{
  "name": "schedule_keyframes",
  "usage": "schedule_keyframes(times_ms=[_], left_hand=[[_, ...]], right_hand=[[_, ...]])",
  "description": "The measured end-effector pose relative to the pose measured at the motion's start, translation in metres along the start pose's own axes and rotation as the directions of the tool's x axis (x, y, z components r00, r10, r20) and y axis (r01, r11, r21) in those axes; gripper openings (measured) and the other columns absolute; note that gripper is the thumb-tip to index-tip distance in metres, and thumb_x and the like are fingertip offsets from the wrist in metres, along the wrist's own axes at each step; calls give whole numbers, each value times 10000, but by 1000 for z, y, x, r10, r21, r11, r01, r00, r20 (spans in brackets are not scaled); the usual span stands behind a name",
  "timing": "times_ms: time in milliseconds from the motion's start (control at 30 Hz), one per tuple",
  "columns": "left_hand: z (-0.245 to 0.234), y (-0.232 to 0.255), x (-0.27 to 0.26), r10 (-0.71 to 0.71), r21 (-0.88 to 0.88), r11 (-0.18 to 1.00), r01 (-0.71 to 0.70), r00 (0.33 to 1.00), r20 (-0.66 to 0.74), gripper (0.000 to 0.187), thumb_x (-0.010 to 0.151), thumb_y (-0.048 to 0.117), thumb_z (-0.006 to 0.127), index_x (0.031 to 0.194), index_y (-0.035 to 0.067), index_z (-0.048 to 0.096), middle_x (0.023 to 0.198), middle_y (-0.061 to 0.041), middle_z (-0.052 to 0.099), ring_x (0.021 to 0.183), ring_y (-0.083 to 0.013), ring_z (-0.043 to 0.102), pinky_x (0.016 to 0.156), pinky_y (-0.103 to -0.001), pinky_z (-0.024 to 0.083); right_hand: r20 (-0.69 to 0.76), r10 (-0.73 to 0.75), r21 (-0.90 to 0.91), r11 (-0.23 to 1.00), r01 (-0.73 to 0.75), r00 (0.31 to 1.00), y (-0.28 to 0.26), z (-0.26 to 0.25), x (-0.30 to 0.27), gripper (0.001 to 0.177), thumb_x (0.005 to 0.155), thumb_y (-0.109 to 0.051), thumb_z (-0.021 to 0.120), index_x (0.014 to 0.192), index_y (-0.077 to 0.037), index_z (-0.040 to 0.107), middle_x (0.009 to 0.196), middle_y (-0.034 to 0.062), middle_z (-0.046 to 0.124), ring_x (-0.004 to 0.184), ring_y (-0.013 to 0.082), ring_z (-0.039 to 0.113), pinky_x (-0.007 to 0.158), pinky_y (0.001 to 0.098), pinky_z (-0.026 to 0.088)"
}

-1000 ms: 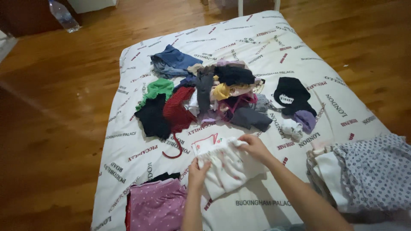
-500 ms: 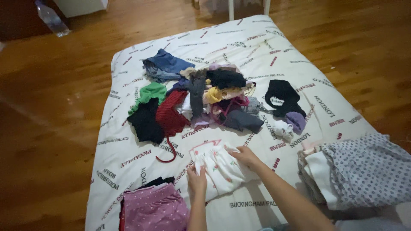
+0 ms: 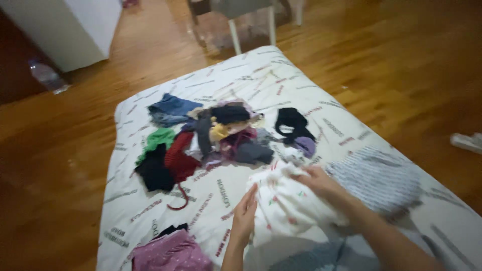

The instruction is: Folding various laundry items including small clothes and undergarments on a bed.

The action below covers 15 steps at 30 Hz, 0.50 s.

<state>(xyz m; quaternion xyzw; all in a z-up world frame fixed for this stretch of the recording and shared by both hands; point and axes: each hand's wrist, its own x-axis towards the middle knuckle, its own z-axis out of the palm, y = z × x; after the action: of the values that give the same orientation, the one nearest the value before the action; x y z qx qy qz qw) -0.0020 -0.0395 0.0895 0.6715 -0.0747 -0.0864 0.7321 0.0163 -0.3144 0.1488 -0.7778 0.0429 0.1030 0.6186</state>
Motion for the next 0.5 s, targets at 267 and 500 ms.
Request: schedule_keyframes(times_ms=[267, 500], left_hand=[[154, 83, 18, 115, 149, 977, -152, 965, 237, 871, 761, 108, 758, 1558, 113, 407, 1585, -115, 484, 1468, -225, 434, 1193, -345, 303], [247, -33, 66, 98, 191, 969, -155, 956, 277, 1061, 716, 121, 846, 1613, 130, 280, 1589, -150, 443, 1444, -274, 447, 1173, -351, 362]], right_hand=[[-256, 11, -104, 994, -39, 967, -26, -159, -62, 394, 912, -375, 666, 1134, -80, 800, 945, 39, 798, 844, 123, 694, 766, 309, 550], [-555, -17, -512, 795, -325, 832, 3, -220, -60, 466, 906, -452, 729, 1283, -178, 736, 1100, 145, 781, 981, 280, 752, 890, 378, 560]])
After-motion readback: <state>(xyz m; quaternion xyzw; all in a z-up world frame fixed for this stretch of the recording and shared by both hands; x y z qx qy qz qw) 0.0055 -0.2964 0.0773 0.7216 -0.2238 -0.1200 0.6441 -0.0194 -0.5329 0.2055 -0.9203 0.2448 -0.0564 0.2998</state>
